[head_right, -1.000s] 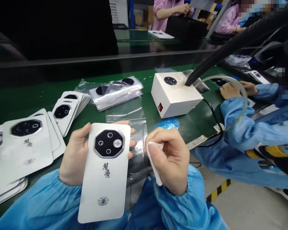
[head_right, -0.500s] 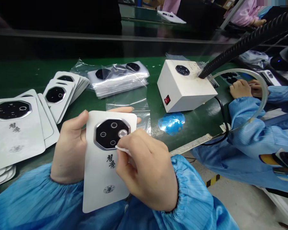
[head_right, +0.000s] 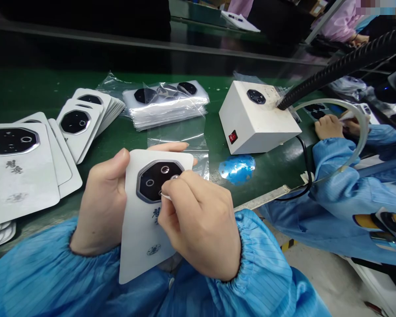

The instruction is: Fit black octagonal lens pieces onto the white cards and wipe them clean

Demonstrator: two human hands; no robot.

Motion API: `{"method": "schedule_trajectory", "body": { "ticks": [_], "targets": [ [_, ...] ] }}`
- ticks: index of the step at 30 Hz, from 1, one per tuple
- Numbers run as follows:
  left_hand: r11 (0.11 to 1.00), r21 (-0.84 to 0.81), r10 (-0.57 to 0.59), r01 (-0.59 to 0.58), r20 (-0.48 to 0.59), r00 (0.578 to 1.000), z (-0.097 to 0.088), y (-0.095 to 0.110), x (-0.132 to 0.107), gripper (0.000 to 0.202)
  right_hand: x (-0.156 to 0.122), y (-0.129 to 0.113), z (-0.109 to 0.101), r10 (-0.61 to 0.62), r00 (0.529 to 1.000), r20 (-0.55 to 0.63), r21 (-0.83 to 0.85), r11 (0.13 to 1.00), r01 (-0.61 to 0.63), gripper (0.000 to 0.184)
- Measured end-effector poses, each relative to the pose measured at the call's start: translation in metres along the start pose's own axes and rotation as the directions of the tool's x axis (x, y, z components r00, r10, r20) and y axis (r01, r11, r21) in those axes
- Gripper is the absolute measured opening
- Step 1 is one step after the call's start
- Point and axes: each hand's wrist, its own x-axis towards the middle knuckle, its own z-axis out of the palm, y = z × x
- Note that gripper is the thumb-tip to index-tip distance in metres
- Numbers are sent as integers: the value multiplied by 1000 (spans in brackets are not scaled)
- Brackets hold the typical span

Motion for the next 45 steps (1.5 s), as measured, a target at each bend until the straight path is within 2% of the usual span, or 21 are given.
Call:
{"method": "schedule_trajectory", "body": {
  "ticks": [6, 10, 13, 18, 25, 34, 38, 45],
  "targets": [
    [1000, -12, 20, -20, 8, 1000, 0, -2, 0, 42, 2, -1, 1, -20, 1000, -2, -97, 995, 19, 11],
    [997, -36, 74, -72, 53, 996, -1, -7, -1, 40, 4, -3, 1, -34, 999, 9, -120, 992, 35, 13],
    [994, -14, 109, -108, 105, 988, -5, -9, -2, 37, 6, -4, 1, -49, 999, 11, -124, 991, 50, 15],
    [988, 43, 140, -147, 135, 981, -8, -12, -1, 34, 7, -6, 2, -69, 997, 23, -161, 984, 71, 16],
    [976, 80, 185, -204, 199, 962, -10, -14, -1, 32, 7, -10, 5, -37, 999, -20, -233, 972, 31, 16],
    [948, 199, 216, -249, 175, 961, -16, -19, -3, 39, 8, -15, 8, 25, 999, -40, -247, 968, -34, 14],
    [956, 163, 214, -245, 189, 958, -15, -19, -3, 37, 8, -17, 9, 36, 998, -54, -242, 969, -48, 13],
    [959, 143, 221, -247, 175, 959, -17, -18, -5, 37, 7, -18, 5, 77, 997, -11, -166, 983, -77, 12]
  ]
}}
